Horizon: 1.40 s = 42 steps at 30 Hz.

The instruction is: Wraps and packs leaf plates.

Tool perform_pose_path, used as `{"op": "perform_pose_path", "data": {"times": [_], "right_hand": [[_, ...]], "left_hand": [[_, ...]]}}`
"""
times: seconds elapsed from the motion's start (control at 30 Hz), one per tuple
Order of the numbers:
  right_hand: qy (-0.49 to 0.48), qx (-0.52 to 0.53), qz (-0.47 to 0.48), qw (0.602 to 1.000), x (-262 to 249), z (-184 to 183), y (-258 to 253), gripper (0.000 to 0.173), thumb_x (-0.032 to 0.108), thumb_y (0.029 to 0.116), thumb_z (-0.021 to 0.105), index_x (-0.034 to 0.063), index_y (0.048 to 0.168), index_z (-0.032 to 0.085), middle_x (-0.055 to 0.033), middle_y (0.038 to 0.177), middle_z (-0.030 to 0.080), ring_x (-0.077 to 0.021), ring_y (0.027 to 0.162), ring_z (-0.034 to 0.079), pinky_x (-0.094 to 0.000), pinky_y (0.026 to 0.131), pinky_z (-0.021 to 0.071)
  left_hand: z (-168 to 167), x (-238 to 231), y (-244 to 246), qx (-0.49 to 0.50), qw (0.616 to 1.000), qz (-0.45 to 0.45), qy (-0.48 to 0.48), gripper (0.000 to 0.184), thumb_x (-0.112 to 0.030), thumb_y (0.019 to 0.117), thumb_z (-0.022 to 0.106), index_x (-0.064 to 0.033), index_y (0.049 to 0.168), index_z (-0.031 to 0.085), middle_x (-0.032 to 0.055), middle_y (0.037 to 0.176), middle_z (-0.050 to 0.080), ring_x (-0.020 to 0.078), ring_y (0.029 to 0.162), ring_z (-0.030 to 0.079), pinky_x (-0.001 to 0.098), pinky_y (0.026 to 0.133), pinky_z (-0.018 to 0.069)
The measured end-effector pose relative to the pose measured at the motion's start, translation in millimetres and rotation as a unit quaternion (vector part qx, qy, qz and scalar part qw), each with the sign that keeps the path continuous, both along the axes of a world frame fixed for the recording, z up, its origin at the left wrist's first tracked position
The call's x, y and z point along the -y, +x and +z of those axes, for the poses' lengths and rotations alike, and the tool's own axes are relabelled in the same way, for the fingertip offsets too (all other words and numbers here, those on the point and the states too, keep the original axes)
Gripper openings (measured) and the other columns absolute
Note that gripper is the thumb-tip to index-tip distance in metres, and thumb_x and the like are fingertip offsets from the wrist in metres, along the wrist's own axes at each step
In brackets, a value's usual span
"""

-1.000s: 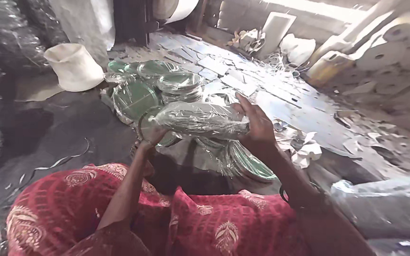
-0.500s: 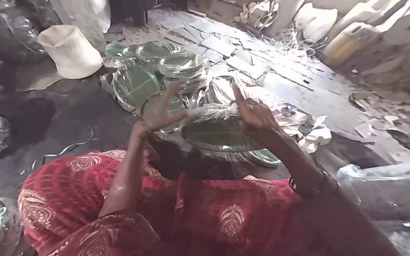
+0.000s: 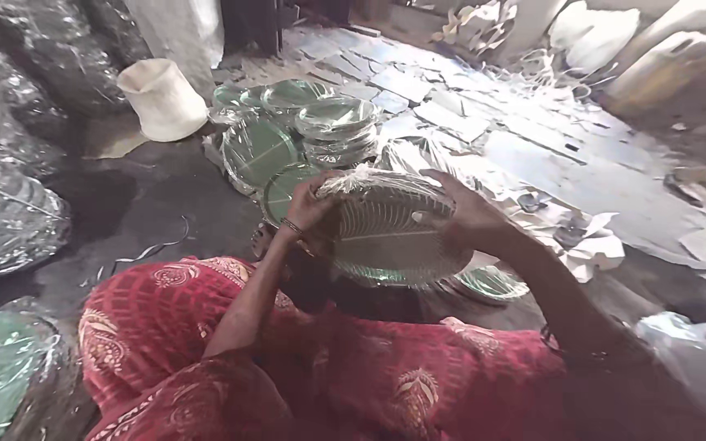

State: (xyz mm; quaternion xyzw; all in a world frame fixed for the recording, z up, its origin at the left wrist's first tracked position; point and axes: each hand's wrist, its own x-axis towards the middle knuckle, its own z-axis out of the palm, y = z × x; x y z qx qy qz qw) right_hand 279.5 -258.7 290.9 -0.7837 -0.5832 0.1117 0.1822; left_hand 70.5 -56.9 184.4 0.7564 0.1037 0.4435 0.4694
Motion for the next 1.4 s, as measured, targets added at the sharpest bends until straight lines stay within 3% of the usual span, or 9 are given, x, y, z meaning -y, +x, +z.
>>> {"op": "perform_pose_path", "data": {"times": [0.13, 0.27, 0.37, 0.47, 0.57, 0.87, 1.0, 1.17, 1.4], "right_hand": [[0.045, -0.005, 0.006, 0.999, -2.4, 0.9, -3.6, 0.053, 0.010, 0.0975, 0.069, 0.0031, 0.147, 0.052, -0.0279, 0.135, 0.061, -0.0468, 0.123, 0.060, -0.0672, 0.103, 0.0430], [0.069, 0.086, 0.001, 0.994, 1.7, -3.9, -5.7, 0.047, 0.020, 0.1031, 0.062, 0.0051, 0.147, 0.051, -0.0277, 0.132, 0.061, -0.0505, 0.115, 0.062, -0.0729, 0.093, 0.0454], [0.092, 0.137, 0.012, 0.986, 2.8, -3.8, -9.4, 0.047, 0.010, 0.1018, 0.059, 0.0030, 0.147, 0.051, -0.0293, 0.132, 0.060, -0.0520, 0.114, 0.062, -0.0722, 0.092, 0.0468], [0.130, 0.198, 0.036, 0.971, -3.2, -5.2, -14.7, 0.057, -0.006, 0.0898, 0.059, 0.0022, 0.146, 0.053, -0.0277, 0.136, 0.059, -0.0507, 0.119, 0.060, -0.0687, 0.092, 0.0489], [0.136, 0.230, 0.046, 0.963, -6.2, -4.0, -20.5, 0.058, -0.006, 0.0893, 0.061, 0.0014, 0.146, 0.052, -0.0279, 0.137, 0.059, -0.0510, 0.121, 0.059, -0.0676, 0.092, 0.0493], [0.149, 0.241, 0.078, 0.956, -6.5, -6.5, -17.3, 0.054, -0.007, 0.0907, 0.055, 0.0003, 0.144, 0.054, -0.0287, 0.135, 0.060, -0.0521, 0.117, 0.061, -0.0674, 0.089, 0.0502], [0.148, 0.240, 0.085, 0.956, -6.1, -6.4, -15.7, 0.053, -0.002, 0.0924, 0.057, 0.0012, 0.145, 0.053, -0.0286, 0.136, 0.060, -0.0518, 0.119, 0.060, -0.0677, 0.091, 0.0497], [0.136, 0.242, 0.075, 0.958, -9.7, -10.2, -26.8, 0.053, -0.006, 0.0922, 0.059, 0.0001, 0.144, 0.053, -0.0288, 0.133, 0.061, -0.0511, 0.115, 0.062, -0.0662, 0.090, 0.0504], [0.144, 0.233, 0.086, 0.958, -12.3, -16.5, -31.1, 0.052, -0.003, 0.0915, 0.062, -0.0011, 0.143, 0.054, -0.0293, 0.129, 0.063, -0.0520, 0.109, 0.064, -0.0656, 0.082, 0.0524]], "left_hand": [[-0.8, -3.6, 0.2, 0.002, 0.998, -0.065, -0.011, 0.051, 0.002, 0.0863, 0.073, 0.0123, 0.133, 0.055, 0.0169, 0.130, 0.064, 0.0075, 0.114, 0.063, 0.0245, 0.103, 0.0505], [12.4, -5.5, -8.9, -0.055, 0.986, -0.154, -0.040, 0.074, -0.017, 0.0913, 0.072, 0.0057, 0.152, 0.038, 0.0182, 0.155, 0.046, 0.0182, 0.140, 0.048, 0.0331, 0.117, 0.0413], [12.2, 0.4, -1.7, -0.026, 0.994, -0.080, -0.075, 0.048, -0.024, 0.1028, 0.057, 0.0042, 0.142, 0.052, 0.0153, 0.140, 0.060, 0.0154, 0.125, 0.060, 0.0331, 0.107, 0.0494], [15.0, 11.0, 7.7, 0.029, 0.993, 0.005, -0.114, 0.026, -0.014, 0.0995, 0.064, 0.0030, 0.119, 0.065, 0.0090, 0.112, 0.070, 0.0090, 0.101, 0.066, 0.0286, 0.093, 0.0554], [20.4, 14.3, 6.0, 0.048, 0.992, 0.022, -0.118, 0.017, -0.010, 0.0940, 0.071, 0.0011, 0.107, 0.067, 0.0051, 0.107, 0.070, 0.0052, 0.100, 0.065, 0.0246, 0.092, 0.0549], [23.6, 8.1, -1.0, 0.003, 0.991, -0.018, -0.135, 0.016, -0.008, 0.0924, 0.073, 0.0026, 0.103, 0.067, 0.0109, 0.117, 0.068, 0.0095, 0.102, 0.066, 0.0280, 0.090, 0.0560], [19.3, 4.1, 0.5, 0.035, 0.997, 0.027, -0.062, 0.015, -0.013, 0.0927, 0.074, 0.0006, 0.098, 0.071, 0.0120, 0.118, 0.063, 0.0142, 0.113, 0.061, 0.0296, 0.094, 0.0545], [26.6, 7.1, -3.4, 0.004, 0.989, 0.144, 0.046, 0.018, -0.017, 0.0946, 0.072, -0.0001, 0.101, 0.074, 0.0141, 0.109, 0.063, 0.0142, 0.094, 0.061, 0.0258, 0.082, 0.0517], [19.4, 2.1, -3.4, 0.041, 0.992, 0.118, 0.037, 0.018, -0.009, 0.1004, 0.060, 0.0033, 0.104, 0.072, 0.0147, 0.108, 0.068, 0.0157, 0.101, 0.066, 0.0309, 0.093, 0.0545]]}}
